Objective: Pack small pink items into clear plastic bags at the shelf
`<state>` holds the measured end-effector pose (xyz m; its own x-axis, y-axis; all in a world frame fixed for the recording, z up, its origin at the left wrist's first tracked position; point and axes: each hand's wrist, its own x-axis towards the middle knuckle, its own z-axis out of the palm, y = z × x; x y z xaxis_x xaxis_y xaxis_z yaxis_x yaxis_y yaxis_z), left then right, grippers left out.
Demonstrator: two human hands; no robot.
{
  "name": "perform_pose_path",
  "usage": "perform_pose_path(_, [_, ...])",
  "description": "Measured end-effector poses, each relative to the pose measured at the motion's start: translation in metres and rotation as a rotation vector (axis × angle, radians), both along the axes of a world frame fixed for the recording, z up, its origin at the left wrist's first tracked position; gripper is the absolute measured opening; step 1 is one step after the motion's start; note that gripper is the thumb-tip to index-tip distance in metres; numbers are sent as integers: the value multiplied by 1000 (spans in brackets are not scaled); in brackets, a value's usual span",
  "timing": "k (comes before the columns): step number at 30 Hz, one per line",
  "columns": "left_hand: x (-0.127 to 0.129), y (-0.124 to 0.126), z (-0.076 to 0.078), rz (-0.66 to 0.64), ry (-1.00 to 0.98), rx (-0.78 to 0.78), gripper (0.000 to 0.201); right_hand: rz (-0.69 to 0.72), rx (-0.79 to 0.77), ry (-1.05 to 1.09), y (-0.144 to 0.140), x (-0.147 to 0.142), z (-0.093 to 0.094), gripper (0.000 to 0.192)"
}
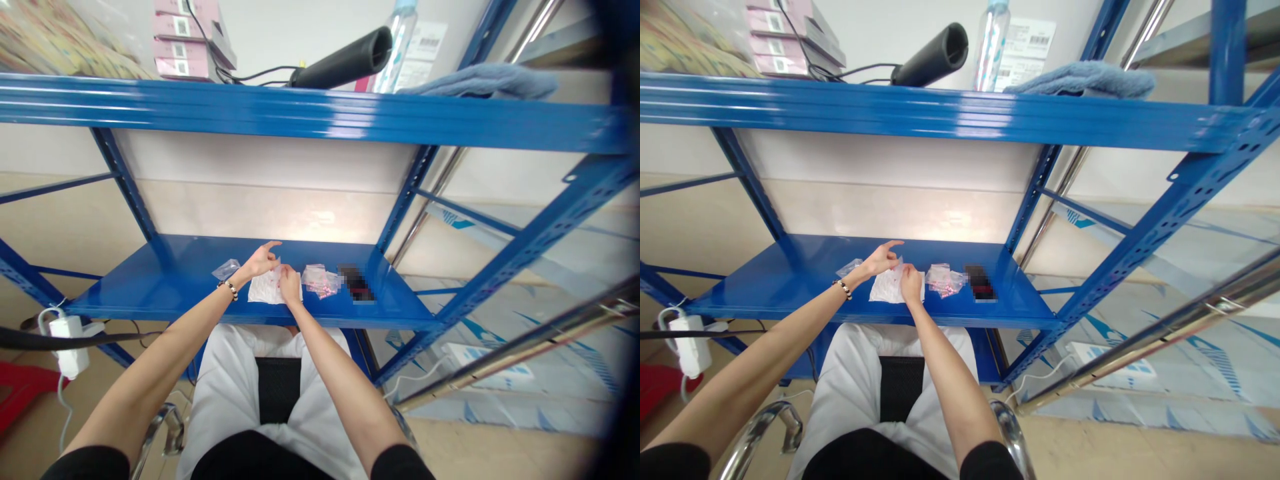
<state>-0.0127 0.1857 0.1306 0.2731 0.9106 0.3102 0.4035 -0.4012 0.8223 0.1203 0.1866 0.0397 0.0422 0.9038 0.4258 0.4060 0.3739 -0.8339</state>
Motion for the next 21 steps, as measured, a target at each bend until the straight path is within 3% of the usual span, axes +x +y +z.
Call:
perform_pose_path(10, [-10,4,1,37,170,-20,89,-2,-30,38,2,-1,-4,37])
perform_pose_path(16, [-8,-4,1,194,324,105,55,-2,-21,55,5,-1,-9,37])
perform_pose_path(21, [-10,-14,-13,158,292,104,61,-2,-1,68,6,-2,-9,35])
